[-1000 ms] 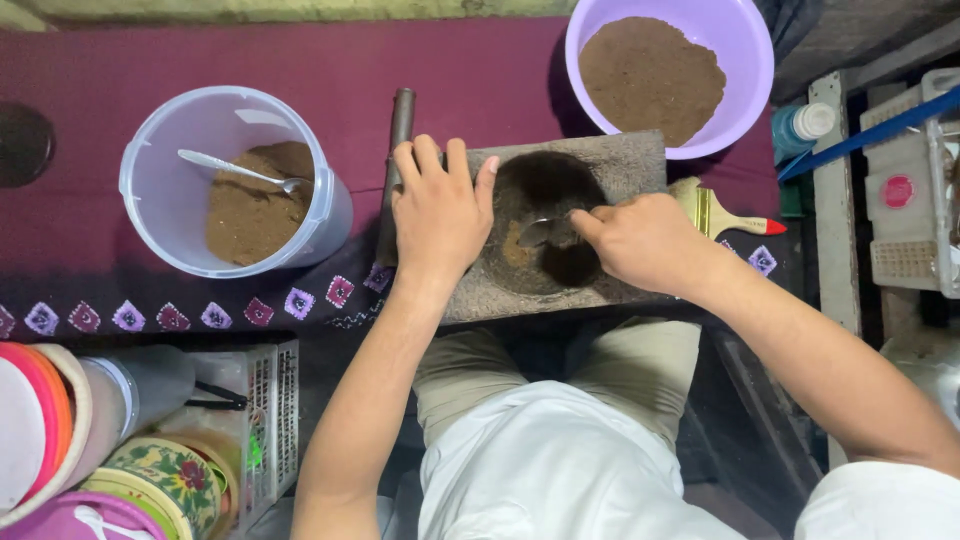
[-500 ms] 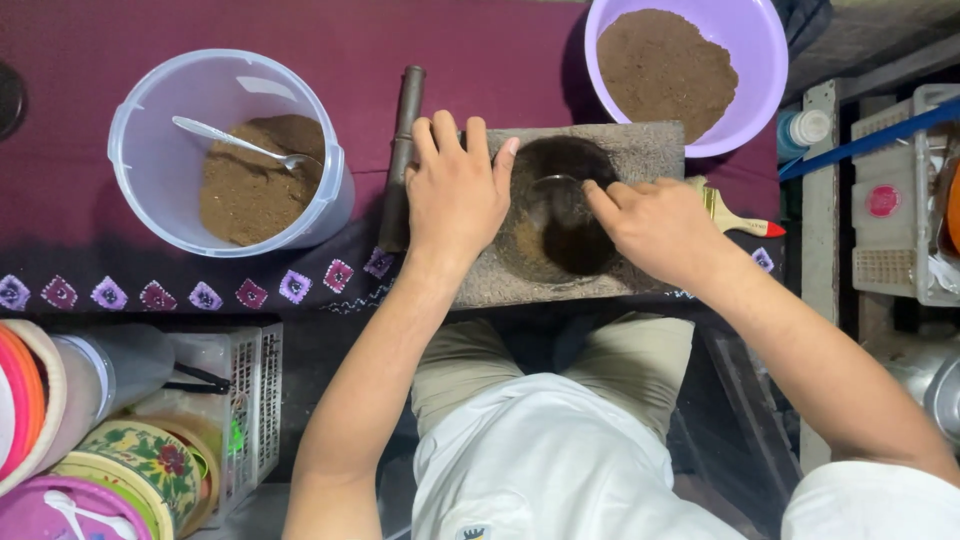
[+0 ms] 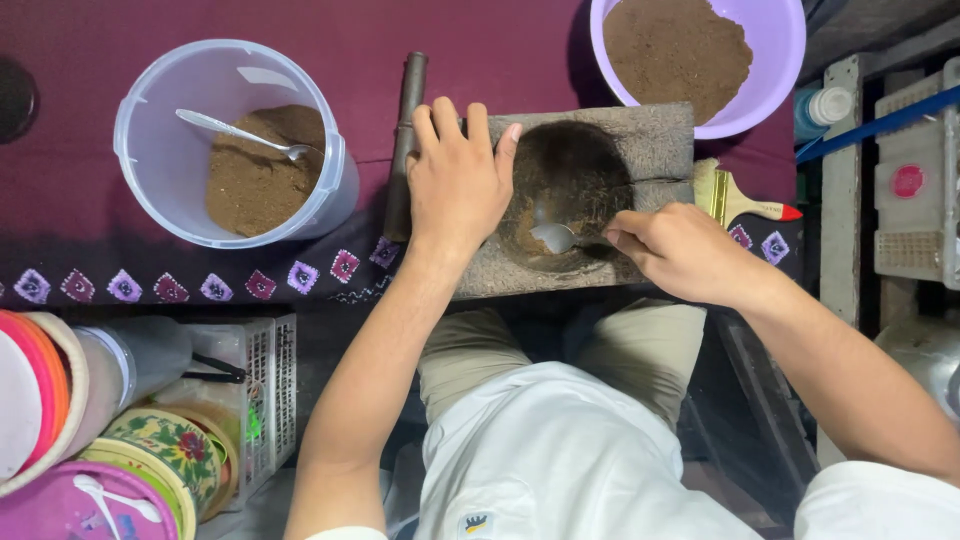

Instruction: Cleaning a stone mortar by scraping out powder with a spoon and then brushing away the residue.

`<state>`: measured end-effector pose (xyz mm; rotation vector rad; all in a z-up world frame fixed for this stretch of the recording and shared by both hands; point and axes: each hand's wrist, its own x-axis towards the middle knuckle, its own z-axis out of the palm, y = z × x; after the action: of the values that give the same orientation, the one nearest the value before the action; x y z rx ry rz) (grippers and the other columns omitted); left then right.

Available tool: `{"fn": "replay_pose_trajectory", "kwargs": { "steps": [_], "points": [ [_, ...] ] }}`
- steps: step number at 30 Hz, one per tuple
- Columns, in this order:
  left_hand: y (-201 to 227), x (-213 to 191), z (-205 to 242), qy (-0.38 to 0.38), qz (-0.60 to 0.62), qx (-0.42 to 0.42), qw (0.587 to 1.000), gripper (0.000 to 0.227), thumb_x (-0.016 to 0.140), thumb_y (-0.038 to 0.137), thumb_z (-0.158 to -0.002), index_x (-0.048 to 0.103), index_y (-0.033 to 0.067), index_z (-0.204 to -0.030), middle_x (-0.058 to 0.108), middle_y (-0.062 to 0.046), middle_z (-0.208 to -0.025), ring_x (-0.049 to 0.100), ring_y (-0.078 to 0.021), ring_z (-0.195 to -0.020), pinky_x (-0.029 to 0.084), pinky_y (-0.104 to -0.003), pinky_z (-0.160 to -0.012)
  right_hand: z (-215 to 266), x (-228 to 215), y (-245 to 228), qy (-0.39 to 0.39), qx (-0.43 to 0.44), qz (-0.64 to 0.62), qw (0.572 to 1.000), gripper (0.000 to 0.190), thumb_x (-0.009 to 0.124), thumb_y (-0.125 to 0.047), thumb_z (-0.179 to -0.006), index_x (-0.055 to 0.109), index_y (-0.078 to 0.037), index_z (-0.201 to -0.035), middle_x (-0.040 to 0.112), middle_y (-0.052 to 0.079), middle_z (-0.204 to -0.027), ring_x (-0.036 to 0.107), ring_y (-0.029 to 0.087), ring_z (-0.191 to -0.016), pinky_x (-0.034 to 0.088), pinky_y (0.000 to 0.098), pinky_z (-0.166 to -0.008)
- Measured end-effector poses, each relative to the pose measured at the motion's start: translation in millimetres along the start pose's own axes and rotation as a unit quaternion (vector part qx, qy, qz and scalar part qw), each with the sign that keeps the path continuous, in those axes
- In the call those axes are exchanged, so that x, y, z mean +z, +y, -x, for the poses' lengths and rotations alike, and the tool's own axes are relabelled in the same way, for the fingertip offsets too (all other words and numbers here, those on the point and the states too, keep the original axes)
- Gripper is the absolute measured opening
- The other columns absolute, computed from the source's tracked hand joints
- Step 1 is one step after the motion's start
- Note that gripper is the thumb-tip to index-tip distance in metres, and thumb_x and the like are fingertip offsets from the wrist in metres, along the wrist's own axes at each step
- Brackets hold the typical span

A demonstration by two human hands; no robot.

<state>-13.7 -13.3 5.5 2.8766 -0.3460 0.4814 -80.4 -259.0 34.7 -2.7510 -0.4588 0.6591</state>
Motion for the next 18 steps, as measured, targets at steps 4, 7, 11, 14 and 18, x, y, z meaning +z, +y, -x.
{"fn": "replay_pose_trajectory", "kwargs": {
  "steps": [4, 7, 11, 14, 18],
  "points": [
    [-1, -3, 3, 0.013, -0.013, 0.010, 1.000, 0.043, 0.043, 0.048, -0.110, 0.057, 0.0078, -0.103, 0.053, -0.014, -0.102, 0.053, -0.0330, -0.104, 0.061, -0.041, -0.054, 0, -6, 0, -0.011, 0.035, -0.156, 0.987, 0.026, 0.055, -0.029, -0.103, 0.076, -0.013, -0.104, 0.056, 0.006, -0.055, 0.051, 0.022, -0.056, 0.042, 0.0348, -0.064],
    [-3, -4, 2, 0.013, -0.008, 0.014, 1.000, 0.043, 0.043, 0.047, -0.110, 0.057, 0.0070, -0.104, 0.054, -0.015, -0.103, 0.053, -0.0334, -0.104, 0.061, -0.041, -0.057, -1, -9, 4, -0.027, 0.079, -0.281, 0.956, 0.028, 0.058, -0.028, -0.102, 0.080, -0.012, -0.104, 0.049, 0.002, -0.057, 0.042, 0.014, -0.055, 0.035, 0.0299, -0.057],
    [-6, -5, 0, 0.003, 0.005, 0.019, 1.000, 0.040, 0.045, 0.043, -0.110, 0.056, 0.0055, -0.103, 0.054, -0.017, -0.103, 0.052, -0.0335, -0.103, 0.060, -0.041, -0.057, -2, -14, 15, -0.039, 0.067, -0.468, 0.880, 0.026, 0.059, -0.016, -0.102, 0.080, 0.000, -0.104, 0.038, 0.000, -0.058, 0.029, 0.012, -0.053, 0.022, 0.0275, -0.049],
    [-8, -5, -2, -0.021, 0.012, 0.010, 1.000, 0.041, 0.046, 0.044, -0.110, 0.056, 0.0045, -0.105, 0.051, -0.017, -0.104, 0.050, -0.0340, -0.104, 0.061, -0.044, -0.057, 3, -29, 37, 0.019, 0.028, -0.523, 0.851, 0.025, 0.061, -0.016, -0.100, 0.078, 0.001, -0.105, 0.040, 0.000, -0.051, 0.028, 0.008, -0.046, 0.017, 0.0249, -0.043],
    [-13, -3, 0, 0.005, -0.025, 0.041, 0.999, 0.040, 0.048, 0.042, -0.111, 0.057, 0.0040, -0.106, 0.051, -0.017, -0.103, 0.049, -0.0348, -0.104, 0.060, -0.044, -0.057, 15, -65, 77, 0.127, 0.040, -0.531, 0.837, 0.017, 0.063, -0.007, -0.098, 0.076, -0.003, -0.108, 0.052, 0.000, -0.059, 0.030, 0.005, -0.051, 0.018, 0.0204, -0.046]
  ]
}}
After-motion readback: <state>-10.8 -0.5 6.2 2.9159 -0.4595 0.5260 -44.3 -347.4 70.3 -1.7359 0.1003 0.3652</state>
